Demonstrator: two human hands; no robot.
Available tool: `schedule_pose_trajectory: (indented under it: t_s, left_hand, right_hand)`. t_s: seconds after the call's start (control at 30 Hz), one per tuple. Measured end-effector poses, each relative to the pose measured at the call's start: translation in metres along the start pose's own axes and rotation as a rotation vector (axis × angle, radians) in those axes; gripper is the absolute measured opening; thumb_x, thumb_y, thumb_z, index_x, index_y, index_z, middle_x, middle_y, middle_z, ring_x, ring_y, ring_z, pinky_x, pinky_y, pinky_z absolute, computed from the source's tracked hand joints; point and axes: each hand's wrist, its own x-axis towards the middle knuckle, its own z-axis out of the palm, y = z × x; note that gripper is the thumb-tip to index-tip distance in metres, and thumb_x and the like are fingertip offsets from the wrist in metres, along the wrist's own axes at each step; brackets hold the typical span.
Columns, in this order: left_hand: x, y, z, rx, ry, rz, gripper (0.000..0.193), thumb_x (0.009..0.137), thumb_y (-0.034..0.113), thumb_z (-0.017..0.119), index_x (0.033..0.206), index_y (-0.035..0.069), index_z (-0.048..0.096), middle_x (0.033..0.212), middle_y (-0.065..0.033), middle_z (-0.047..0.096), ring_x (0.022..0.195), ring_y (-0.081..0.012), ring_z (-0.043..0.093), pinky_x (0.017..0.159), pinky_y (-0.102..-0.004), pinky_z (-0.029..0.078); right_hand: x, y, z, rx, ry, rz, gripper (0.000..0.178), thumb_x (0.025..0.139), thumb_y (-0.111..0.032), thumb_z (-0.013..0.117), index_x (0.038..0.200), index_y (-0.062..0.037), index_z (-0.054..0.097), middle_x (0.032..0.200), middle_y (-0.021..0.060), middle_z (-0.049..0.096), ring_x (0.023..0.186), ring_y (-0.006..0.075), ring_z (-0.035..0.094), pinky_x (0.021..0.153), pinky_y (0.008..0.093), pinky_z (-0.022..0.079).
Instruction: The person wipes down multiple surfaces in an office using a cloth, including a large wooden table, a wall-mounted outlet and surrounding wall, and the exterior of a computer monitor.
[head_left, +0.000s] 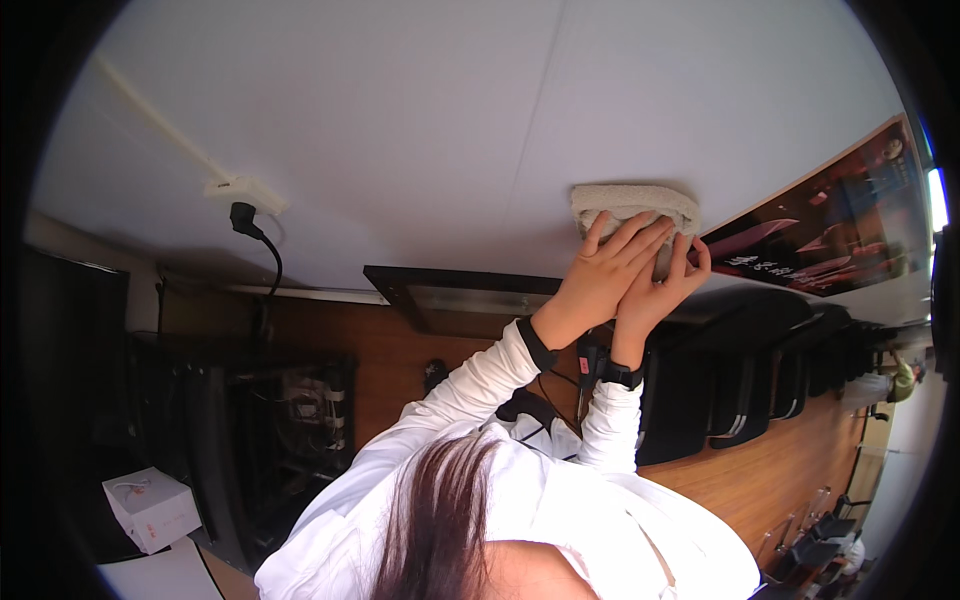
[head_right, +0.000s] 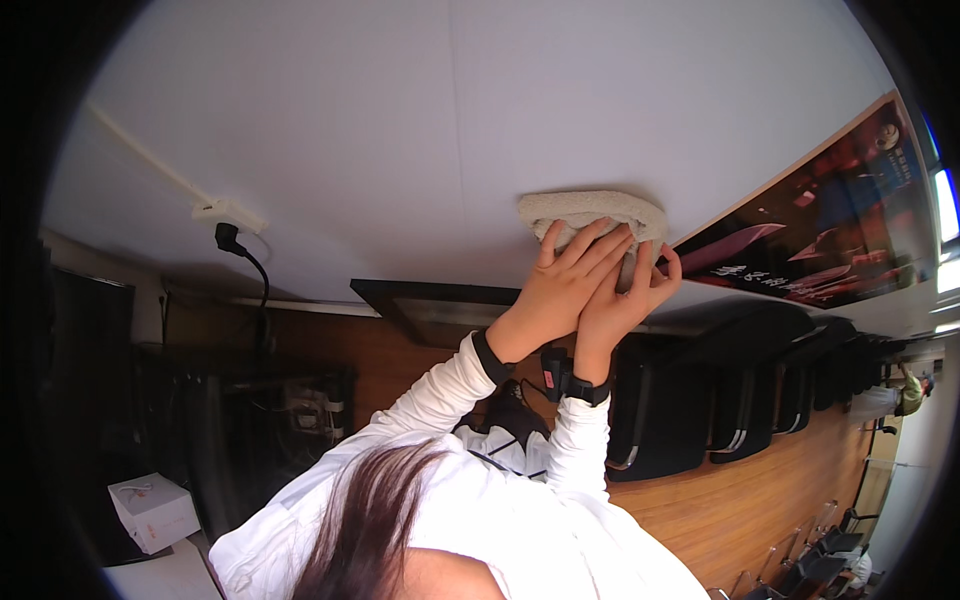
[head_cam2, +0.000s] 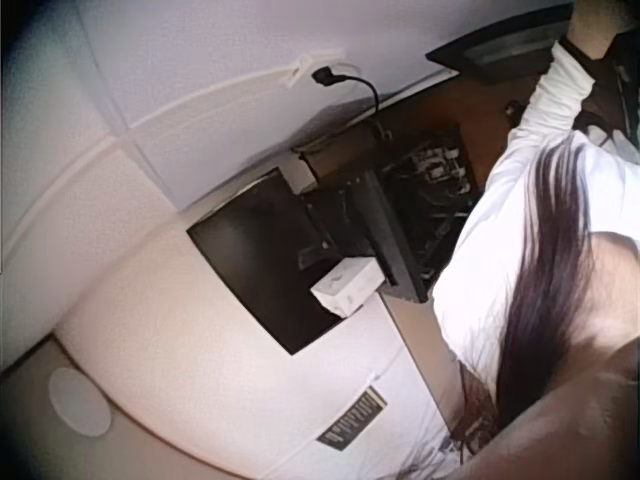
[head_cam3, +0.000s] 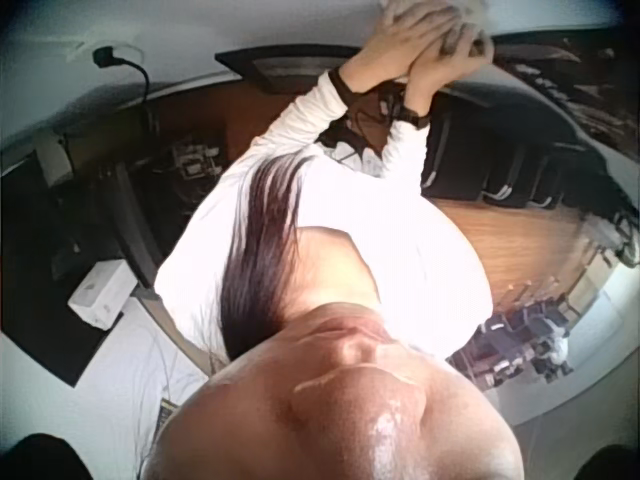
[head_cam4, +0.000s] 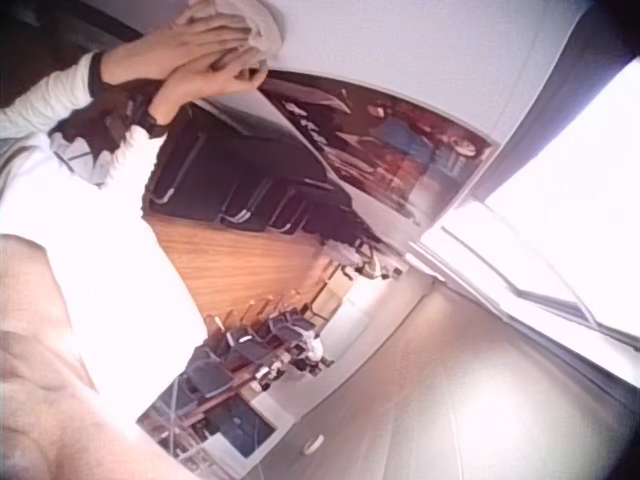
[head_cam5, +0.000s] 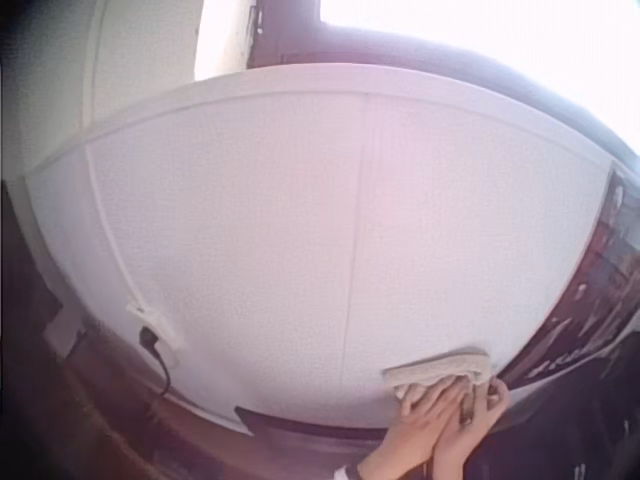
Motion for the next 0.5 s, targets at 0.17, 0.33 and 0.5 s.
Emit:
schedule_pose_trajectory:
  t_s: [0.17, 0.33, 0.5]
  left_hand:
    - [0.001, -0.006, -0.046, -0.237, -0.078, -0.021, 0.049, 0.081, 0.019, 0.058, 0.128, 0.005, 0.053, 0.141, -0.0057, 0.045, 0.135, -0.0243, 0.036, 0.11, -0.0513, 0.02]
    - [-0.02, -0.053, -0.115, -0.012, -0.004, -0.155, 0.047, 0.082, 0.013, 0.058, 0.127, 0.003, 0.051, 0.139, -0.0113, 0.044, 0.134, -0.0331, 0.035, 0.107, -0.0561, 0.026]
    - [-0.053, -0.12, -0.185, 0.266, 0.093, -0.29, 0.044, 0.086, 0.011, 0.058, 0.128, 0.006, 0.048, 0.141, -0.0135, 0.041, 0.133, -0.04, 0.033, 0.107, -0.0567, 0.026]
  right_hand:
    - [0.001, -0.026, 0.004, 0.065, -0.006, 0.073, 0.039, 0.088, -0.001, 0.059, 0.126, -0.0029, 0.055, 0.136, 0.0142, 0.036, 0.099, 0.0261, 0.049, 0.085, 0.0349, 0.042]
    - [-0.011, -0.116, 0.04, 0.218, -0.16, -0.105, 0.049, 0.084, 0.002, 0.058, 0.132, -0.0045, 0.052, 0.14, 0.02, 0.034, 0.112, 0.0355, 0.048, 0.094, 0.0399, 0.041]
    - [-0.042, -0.195, 0.097, 0.344, -0.356, -0.223, 0.06, 0.078, 0.006, 0.06, 0.135, -0.0065, 0.049, 0.138, 0.0222, 0.034, 0.125, 0.0423, 0.038, 0.1, 0.0427, 0.039]
